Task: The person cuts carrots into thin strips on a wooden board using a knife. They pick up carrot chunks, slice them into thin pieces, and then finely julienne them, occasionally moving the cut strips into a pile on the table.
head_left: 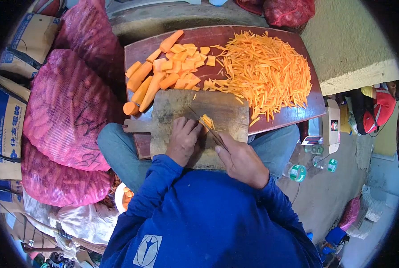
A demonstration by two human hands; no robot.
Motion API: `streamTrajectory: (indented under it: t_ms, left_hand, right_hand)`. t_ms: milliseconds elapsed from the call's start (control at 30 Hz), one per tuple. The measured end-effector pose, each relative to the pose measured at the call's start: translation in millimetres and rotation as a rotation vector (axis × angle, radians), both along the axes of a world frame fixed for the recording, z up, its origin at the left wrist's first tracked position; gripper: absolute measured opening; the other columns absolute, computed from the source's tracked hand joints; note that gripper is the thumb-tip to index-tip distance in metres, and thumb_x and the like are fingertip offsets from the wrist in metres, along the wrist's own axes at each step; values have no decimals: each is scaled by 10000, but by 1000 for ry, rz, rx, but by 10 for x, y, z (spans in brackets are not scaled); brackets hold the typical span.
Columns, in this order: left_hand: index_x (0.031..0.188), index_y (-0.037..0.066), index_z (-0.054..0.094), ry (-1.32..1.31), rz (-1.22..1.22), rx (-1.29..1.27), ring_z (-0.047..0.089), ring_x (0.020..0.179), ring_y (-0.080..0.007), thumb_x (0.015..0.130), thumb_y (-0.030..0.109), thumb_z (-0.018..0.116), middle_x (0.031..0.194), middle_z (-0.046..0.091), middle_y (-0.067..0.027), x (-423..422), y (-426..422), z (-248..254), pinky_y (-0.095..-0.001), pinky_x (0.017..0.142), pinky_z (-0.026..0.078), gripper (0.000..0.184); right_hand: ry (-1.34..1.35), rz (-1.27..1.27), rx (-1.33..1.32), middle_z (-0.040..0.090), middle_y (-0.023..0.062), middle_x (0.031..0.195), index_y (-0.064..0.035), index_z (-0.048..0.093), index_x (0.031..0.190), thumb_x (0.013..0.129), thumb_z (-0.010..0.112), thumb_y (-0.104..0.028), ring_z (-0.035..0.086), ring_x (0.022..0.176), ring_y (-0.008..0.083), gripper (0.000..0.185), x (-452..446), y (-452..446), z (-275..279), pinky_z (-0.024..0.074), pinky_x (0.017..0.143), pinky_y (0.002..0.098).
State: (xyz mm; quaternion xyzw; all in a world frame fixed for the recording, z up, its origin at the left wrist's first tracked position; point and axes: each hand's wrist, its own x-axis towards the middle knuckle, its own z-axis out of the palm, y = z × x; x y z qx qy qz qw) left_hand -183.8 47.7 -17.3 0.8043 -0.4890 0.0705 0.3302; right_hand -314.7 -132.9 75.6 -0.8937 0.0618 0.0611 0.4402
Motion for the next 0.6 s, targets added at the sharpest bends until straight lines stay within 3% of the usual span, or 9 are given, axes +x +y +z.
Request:
streamTrajectory:
  t_ms: [433, 500, 600]
  left_hand:
    - [1149, -24, 729, 69, 12, 14, 572, 1050, -390, 744, 44, 746, 1080, 612, -164, -48, 57, -41, -481, 945, 488, 412]
    - [1152, -21, 729, 78, -4, 15, 576, 1062, -399, 729, 38, 757, 1078, 611, -166, -46, 74, -28, -484, 957, 492, 428]
    - [1160, -11, 724, 89, -16, -48, 584, 1112, -421, 724, 33, 760, 1091, 617, -171, -34, 101, -61, -500, 993, 503, 440]
  right_hand:
    - [30, -35, 3, 701, 359, 946, 2, 515, 1304, 1078, 603, -190, 687, 913, 588, 310, -38, 52, -30, 535, 756, 656]
    - [119, -29, -19, 702, 342, 1030, -8, 556, 1377, 1082, 600, -170, 688, 950, 570, 340, -4, 50, -24, 553, 787, 588]
    - [-10, -58, 24, 698, 342, 1020, 0, 560, 1337, 1081, 601, -162, 682, 943, 573, 306, -100, 95, 12, 550, 774, 593]
